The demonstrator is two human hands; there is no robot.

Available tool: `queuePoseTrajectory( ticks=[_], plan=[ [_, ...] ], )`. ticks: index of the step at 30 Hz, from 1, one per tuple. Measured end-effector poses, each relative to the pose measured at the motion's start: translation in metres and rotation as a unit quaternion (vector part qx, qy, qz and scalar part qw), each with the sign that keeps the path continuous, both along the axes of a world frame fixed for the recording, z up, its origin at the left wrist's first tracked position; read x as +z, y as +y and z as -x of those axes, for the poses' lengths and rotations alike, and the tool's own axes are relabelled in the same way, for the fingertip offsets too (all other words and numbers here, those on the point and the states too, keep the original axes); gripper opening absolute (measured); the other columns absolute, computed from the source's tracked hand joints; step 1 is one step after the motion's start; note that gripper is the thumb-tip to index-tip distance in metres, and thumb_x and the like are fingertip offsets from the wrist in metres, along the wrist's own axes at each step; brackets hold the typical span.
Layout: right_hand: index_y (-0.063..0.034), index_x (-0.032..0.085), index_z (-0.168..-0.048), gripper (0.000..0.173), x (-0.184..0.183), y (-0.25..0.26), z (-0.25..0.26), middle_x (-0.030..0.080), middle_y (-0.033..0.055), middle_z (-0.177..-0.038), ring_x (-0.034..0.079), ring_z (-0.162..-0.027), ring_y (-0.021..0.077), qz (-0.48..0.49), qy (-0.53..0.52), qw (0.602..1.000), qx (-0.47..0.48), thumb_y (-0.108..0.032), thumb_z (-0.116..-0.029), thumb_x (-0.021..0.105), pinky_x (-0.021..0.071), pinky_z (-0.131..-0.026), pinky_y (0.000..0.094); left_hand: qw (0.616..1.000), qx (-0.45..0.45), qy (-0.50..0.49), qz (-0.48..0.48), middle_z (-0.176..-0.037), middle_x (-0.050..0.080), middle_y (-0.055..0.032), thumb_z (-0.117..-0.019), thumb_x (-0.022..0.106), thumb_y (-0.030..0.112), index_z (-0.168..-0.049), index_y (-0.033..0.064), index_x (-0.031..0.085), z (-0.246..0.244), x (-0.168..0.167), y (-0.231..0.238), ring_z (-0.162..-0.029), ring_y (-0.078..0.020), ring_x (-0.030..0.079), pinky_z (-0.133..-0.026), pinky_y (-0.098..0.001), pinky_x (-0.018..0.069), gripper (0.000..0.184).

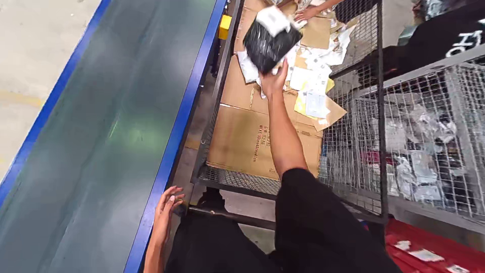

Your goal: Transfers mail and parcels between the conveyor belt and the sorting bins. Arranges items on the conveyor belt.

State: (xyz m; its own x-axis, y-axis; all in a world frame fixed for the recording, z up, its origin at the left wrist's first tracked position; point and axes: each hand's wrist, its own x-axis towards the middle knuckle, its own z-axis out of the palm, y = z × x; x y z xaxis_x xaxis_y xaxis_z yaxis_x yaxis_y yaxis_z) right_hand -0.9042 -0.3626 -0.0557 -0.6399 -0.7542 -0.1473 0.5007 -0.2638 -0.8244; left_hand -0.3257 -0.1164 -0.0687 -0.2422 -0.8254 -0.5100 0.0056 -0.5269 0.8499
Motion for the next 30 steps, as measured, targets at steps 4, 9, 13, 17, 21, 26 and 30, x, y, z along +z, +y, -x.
queuePoseTrajectory(
  ticks=[4, 9, 13, 17, 21, 26, 30],
  plan=[
    [-0.0191, -0.008, -0.164, 0.097, 0.009, -0.072, 0.009, 0.03, 0.0215, -0.162, 0.051, -0.137, 0.0348, -0.124, 0.103, 0.987, 0.027, -0.039, -0.1008, 0.063, 0.0532, -0.106, 0.0477, 0.999, 0.021, -0.024, 0.016, -0.132, 0.065, -0.0193, -0.1046, 0.041, 0.023, -0.143, -0.0018, 0.048, 0.021, -0.001, -0.021, -0.11, -0.0304, 0.07, -0.092, -0.0422, 0.0598, 0.046],
    [-0.0133, 0.016, -0.163, 0.096, -0.061, -0.037, -0.059, 0.058, 0.0147, -0.144, 0.061, -0.126, 0.0296, -0.264, 0.278, 0.899, 0.21, -0.037, -0.0914, 0.075, 0.0551, -0.101, 0.0509, 0.995, -0.009, -0.085, 0.06, -0.127, 0.069, -0.0158, -0.1034, 0.049, 0.015, -0.137, -0.0029, 0.055, 0.022, -0.001, -0.014, -0.106, -0.0269, 0.071, -0.091, -0.0402, 0.061, 0.038],
    [-0.0053, 0.041, -0.153, 0.073, -0.134, 0.054, -0.113, 0.062, 0.0198, -0.137, 0.063, -0.123, 0.0328, -0.366, 0.374, 0.805, 0.28, -0.025, -0.0914, 0.076, 0.0523, -0.105, 0.0508, 0.985, 0.022, -0.143, 0.09, -0.125, 0.07, -0.0145, -0.1014, 0.053, 0.012, -0.132, -0.0042, 0.058, -0.018, -0.004, 0.016, -0.104, -0.0217, 0.072, -0.09, -0.0365, 0.0616, 0.035],
    [-0.0003, 0.047, -0.147, 0.06, -0.174, 0.149, -0.174, 0.067, 0.0173, -0.128, 0.069, -0.114, 0.025, -0.353, 0.361, 0.824, 0.257, -0.015, -0.0942, 0.07, 0.0579, -0.098, 0.0427, 0.96, 0.138, -0.22, 0.102, -0.119, 0.07, -0.0155, -0.1017, 0.05, 0.01, -0.129, -0.0073, 0.058, -0.081, 0.002, 0.055, -0.097, -0.018, 0.073, -0.086, -0.0353, 0.0623, 0.033],
    [0.0034, 0.048, -0.145, 0.053, -0.143, 0.228, -0.232, 0.062, 0.0226, -0.134, 0.062, -0.123, 0.0313, -0.374, 0.426, 0.795, 0.217, -0.015, -0.0982, 0.065, 0.0514, -0.105, 0.0469, 0.881, 0.249, -0.388, 0.104, -0.12, 0.07, -0.0179, -0.1026, 0.056, 0.016, -0.128, -0.0042, 0.062, -0.156, 0.025, 0.113, -0.102, -0.0215, 0.072, -0.09, -0.0416, 0.061, 0.033],
    [0.0067, 0.048, -0.143, 0.052, -0.098, 0.251, -0.3, 0.062, 0.0229, -0.134, 0.063, -0.123, 0.0284, -0.327, 0.544, 0.76, 0.14, -0.02, -0.1006, 0.06, 0.0519, -0.104, 0.0391, 0.679, 0.385, -0.617, 0.105, -0.121, 0.069, -0.0182, -0.1009, 0.054, 0.014, -0.126, -0.0034, 0.065, -0.256, 0.053, 0.182, -0.11, -0.0246, 0.069, -0.096, -0.04, 0.0578, 0.032],
    [0.0078, 0.054, -0.136, 0.045, -0.052, 0.224, -0.4, 0.064, 0.0251, -0.128, 0.065, -0.117, 0.0287, -0.222, 0.563, 0.76, 0.236, -0.02, -0.1011, 0.059, 0.0535, -0.101, 0.0399, 0.606, 0.433, -0.667, 0.008, -0.141, 0.056, -0.027, -0.0962, 0.065, 0.037, -0.137, -0.0041, 0.057, -0.34, 0.061, 0.232, -0.136, -0.0404, 0.051, -0.116, -0.0515, 0.0395, 0.059]
  ],
)
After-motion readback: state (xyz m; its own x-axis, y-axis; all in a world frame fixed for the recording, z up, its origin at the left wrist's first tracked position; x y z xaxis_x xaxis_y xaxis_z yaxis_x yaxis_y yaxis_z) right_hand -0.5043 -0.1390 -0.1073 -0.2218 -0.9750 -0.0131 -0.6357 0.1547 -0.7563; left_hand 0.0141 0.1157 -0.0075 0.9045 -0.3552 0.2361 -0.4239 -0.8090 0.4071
